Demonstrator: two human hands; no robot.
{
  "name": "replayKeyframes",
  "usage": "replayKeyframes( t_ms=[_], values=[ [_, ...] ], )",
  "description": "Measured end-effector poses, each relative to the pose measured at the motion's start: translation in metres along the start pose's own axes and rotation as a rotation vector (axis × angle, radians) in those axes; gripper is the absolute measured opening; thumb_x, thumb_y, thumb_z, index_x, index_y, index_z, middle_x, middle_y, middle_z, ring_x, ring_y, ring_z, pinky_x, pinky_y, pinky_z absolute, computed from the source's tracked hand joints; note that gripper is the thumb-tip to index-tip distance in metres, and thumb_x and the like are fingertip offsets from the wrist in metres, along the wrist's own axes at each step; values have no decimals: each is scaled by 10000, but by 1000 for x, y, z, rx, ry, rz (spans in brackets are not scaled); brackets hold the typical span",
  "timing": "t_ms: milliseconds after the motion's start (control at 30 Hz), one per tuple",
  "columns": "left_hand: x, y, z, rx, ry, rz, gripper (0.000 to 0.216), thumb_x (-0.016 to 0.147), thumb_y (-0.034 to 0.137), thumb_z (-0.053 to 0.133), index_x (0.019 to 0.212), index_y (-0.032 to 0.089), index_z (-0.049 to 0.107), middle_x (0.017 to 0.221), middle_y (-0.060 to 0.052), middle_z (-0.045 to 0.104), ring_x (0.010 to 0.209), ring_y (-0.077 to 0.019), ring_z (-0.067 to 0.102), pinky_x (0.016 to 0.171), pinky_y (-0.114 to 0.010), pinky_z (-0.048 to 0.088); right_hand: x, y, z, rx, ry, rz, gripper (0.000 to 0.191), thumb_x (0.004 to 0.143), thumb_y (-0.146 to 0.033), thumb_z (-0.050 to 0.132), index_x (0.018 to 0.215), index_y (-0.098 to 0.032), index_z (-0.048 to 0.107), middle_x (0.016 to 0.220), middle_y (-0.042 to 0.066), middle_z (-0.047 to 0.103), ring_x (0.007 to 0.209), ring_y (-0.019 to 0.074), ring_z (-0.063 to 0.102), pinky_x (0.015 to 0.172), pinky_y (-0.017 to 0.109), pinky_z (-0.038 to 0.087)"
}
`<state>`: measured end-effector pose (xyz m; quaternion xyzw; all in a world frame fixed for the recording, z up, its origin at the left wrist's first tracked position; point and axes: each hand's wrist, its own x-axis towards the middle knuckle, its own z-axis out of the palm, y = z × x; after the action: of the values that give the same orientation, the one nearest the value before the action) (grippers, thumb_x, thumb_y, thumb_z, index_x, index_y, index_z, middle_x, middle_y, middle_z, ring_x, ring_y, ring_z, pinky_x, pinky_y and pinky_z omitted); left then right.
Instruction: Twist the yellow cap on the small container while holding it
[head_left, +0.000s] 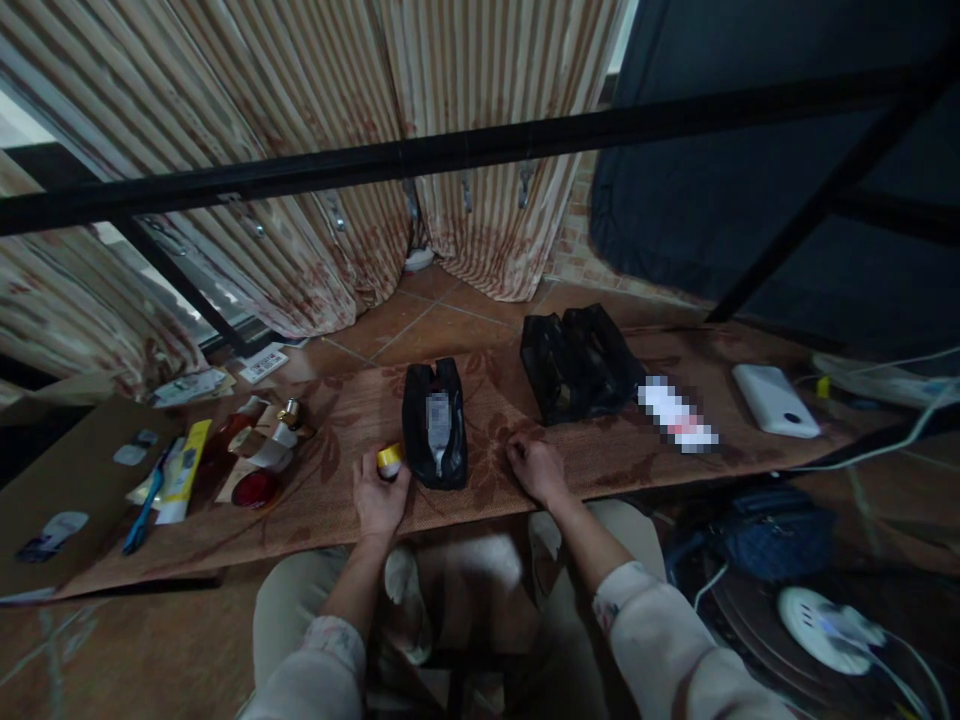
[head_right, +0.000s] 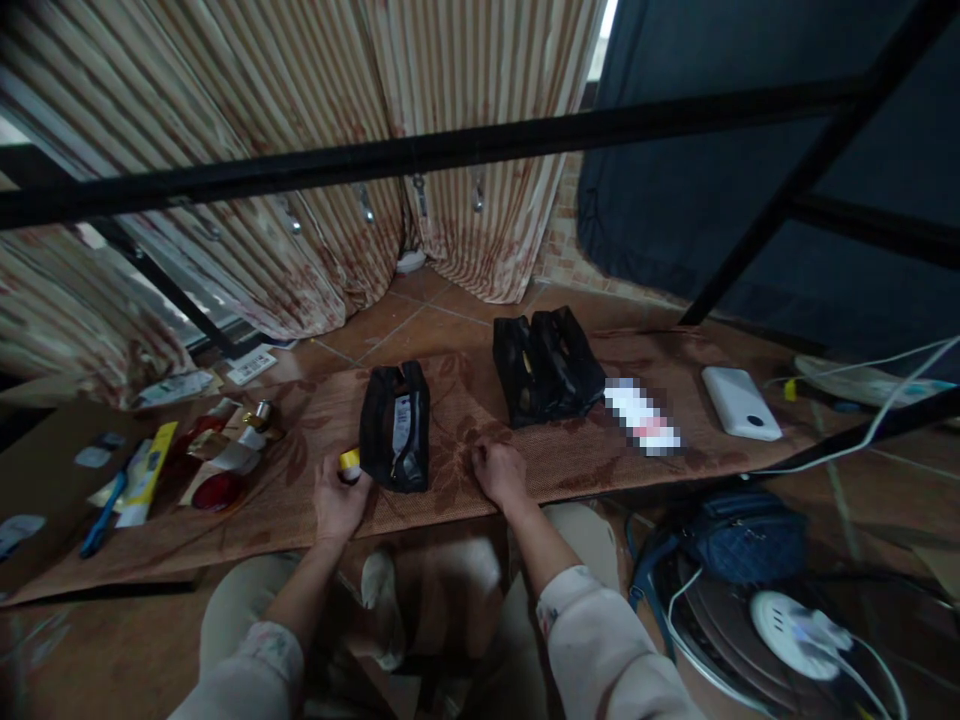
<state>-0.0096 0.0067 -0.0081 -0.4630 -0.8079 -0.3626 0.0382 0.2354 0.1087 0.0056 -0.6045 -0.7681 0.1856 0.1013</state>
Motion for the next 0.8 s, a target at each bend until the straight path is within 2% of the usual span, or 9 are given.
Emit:
replayKeyframes(
  t_ms=[367, 800],
  values=[
    [0, 4, 0, 0, -4, -20, 410, 728, 344, 616, 1094, 186, 518, 961, -70, 533, 944, -232, 533, 839, -370, 455, -3, -3, -5, 36, -38, -9, 289, 881, -375, 423, 973, -254, 669, 892, 45, 703, 830, 174, 618, 666, 240, 367],
    [-2, 3, 0, -43, 2, -50, 403, 733, 301, 604, 1109, 199, 502, 992, -74, 544, 980, -232, 524, 851, -360, 448, -2, -5, 8, 48, -19, -43, 271, 878, -360, 438, 994, -246, 655, 908, 42, 696, 828, 174, 615, 681, 234, 388]
  ],
)
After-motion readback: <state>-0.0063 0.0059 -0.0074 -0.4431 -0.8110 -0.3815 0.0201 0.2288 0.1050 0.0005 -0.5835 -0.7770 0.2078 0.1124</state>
